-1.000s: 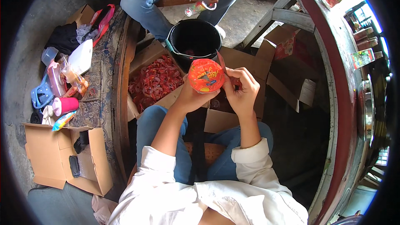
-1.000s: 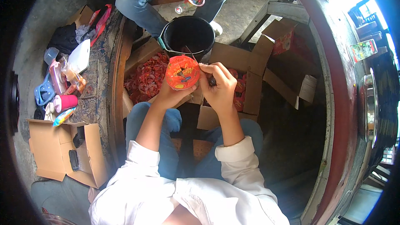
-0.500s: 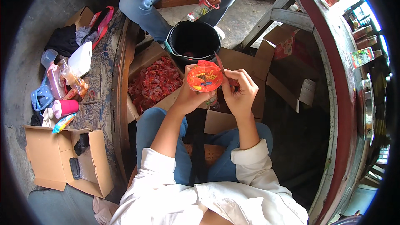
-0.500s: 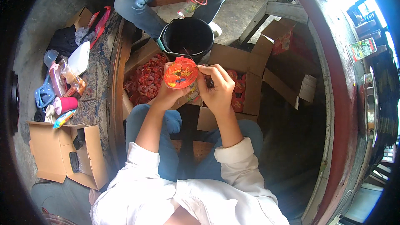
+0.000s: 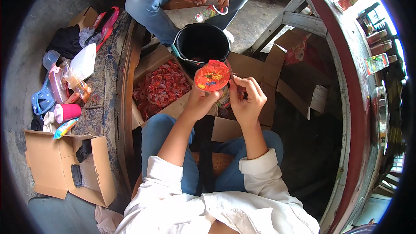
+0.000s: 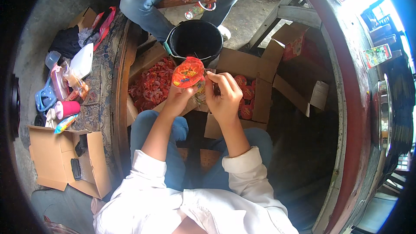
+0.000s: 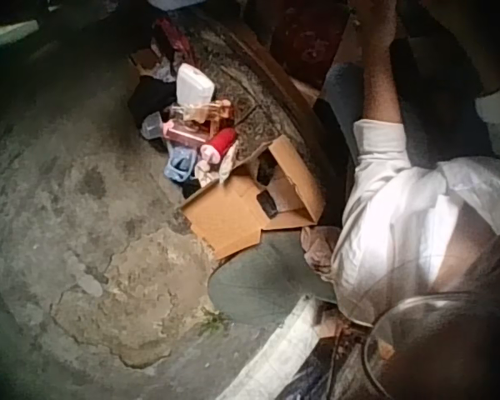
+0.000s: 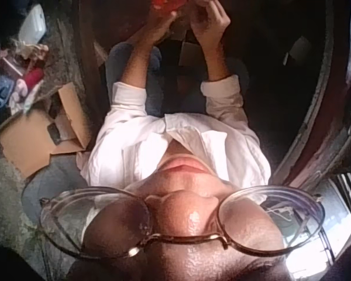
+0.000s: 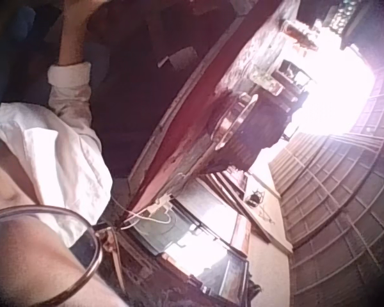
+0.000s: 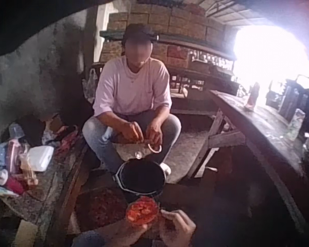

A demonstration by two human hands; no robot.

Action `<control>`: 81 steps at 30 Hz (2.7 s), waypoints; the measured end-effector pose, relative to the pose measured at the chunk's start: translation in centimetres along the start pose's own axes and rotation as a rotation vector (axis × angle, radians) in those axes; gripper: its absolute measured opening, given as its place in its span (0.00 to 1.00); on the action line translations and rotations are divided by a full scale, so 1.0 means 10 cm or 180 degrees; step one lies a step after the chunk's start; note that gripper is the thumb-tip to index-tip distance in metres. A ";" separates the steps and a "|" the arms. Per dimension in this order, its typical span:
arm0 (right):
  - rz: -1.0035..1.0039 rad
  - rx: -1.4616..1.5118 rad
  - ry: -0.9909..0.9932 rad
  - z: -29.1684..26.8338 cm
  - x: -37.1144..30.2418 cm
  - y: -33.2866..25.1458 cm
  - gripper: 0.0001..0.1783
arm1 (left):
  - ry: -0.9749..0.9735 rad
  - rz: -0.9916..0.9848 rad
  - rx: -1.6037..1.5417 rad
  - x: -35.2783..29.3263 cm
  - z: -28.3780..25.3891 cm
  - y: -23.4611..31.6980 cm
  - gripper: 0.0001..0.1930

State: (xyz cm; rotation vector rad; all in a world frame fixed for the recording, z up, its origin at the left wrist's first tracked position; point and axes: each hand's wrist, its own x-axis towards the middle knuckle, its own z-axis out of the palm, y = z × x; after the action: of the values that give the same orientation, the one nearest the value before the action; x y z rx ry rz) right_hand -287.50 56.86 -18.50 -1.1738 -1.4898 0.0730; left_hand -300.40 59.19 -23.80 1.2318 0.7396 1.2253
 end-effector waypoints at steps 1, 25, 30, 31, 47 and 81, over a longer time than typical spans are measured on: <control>-0.0004 -0.0021 0.0027 0.00 -0.01 0.01 0.08 | 0.0001 -0.0003 -0.0002 0.01 0.00 -0.01 0.21; 0.0287 0.0146 0.0046 -0.01 -0.01 0.03 0.08 | -0.0007 0.0026 0.0092 0.03 0.01 0.12 0.23; 0.0302 0.0141 0.0028 0.01 -0.03 0.00 0.08 | 0.0047 0.0152 0.0112 0.03 0.01 0.15 0.24; 0.0265 0.0100 0.0035 0.01 -0.03 0.00 0.08 | 0.0046 0.0151 0.0105 0.04 0.01 0.13 0.24; 0.0215 0.0166 -0.0280 -0.07 0.02 0.02 0.09 | -0.0470 0.0147 0.0543 0.05 -0.08 0.21 0.29; 0.0153 -0.0171 0.0025 0.05 -0.06 0.09 0.09 | -0.0196 0.0583 0.0957 0.11 -0.06 0.07 0.27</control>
State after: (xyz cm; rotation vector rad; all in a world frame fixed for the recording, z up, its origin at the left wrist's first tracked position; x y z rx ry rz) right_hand -287.51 57.18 -19.63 -1.2519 -1.4646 0.0613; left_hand -300.90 60.37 -23.04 1.6066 0.7993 1.2483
